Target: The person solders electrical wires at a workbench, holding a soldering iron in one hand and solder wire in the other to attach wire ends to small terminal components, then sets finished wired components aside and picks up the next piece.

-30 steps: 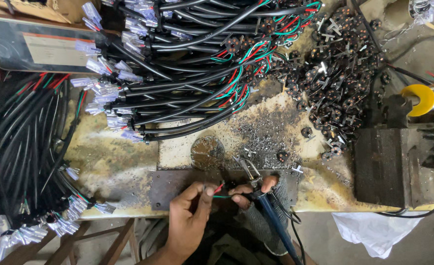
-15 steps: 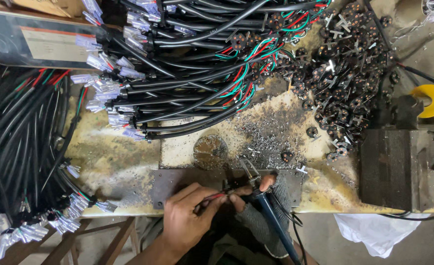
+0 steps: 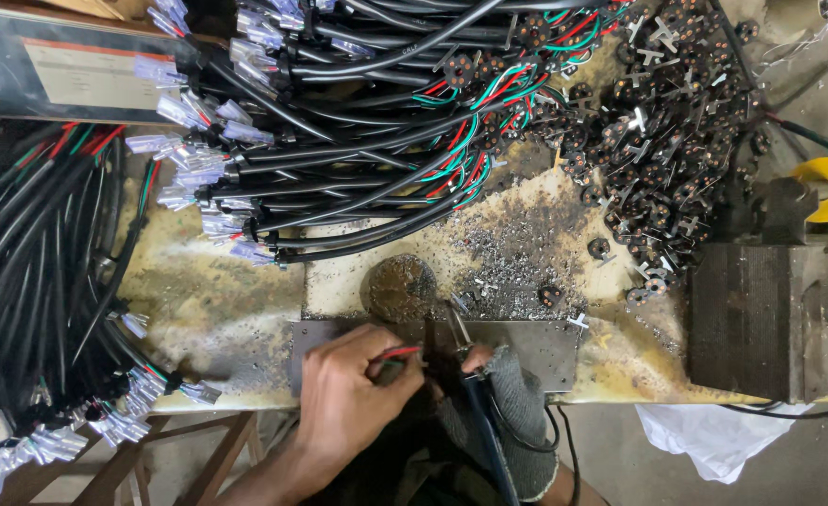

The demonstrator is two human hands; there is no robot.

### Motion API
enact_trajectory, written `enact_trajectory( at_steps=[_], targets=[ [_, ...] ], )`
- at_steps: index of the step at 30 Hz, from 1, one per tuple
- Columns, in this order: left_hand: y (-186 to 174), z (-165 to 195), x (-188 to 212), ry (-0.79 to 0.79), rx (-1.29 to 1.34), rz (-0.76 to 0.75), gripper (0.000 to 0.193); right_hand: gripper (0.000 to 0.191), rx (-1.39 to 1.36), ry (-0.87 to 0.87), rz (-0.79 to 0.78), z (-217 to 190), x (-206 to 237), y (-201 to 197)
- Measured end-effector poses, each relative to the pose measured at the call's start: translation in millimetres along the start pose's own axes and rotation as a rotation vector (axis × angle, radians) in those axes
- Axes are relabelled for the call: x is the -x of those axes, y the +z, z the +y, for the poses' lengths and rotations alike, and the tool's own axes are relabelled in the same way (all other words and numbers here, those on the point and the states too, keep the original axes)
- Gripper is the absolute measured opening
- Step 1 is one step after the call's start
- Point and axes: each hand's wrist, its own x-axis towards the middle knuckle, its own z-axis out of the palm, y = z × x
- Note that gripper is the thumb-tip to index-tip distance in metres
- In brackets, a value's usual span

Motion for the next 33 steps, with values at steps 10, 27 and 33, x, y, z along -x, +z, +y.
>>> enact_trajectory(
  at_steps=[10,27,33],
  targets=[
    [19.1,-8.8,21.9,0.108,0.029,0.010,0.013,0.024,0.298,-0.125,0.184,35.5,42.5,-34.0],
    [22.9,-7.1,20.0,0.091,-0.004,-0.032,0.015,0.022,0.228,-0.335,0.037,39.1,34.5,-35.0],
    [24.5,-7.9,20.4,0.107,0.000,-0.023,0.016,0.009,-0.062,0.105,-0.262,47.7,46.3,-52.1]
  ],
)
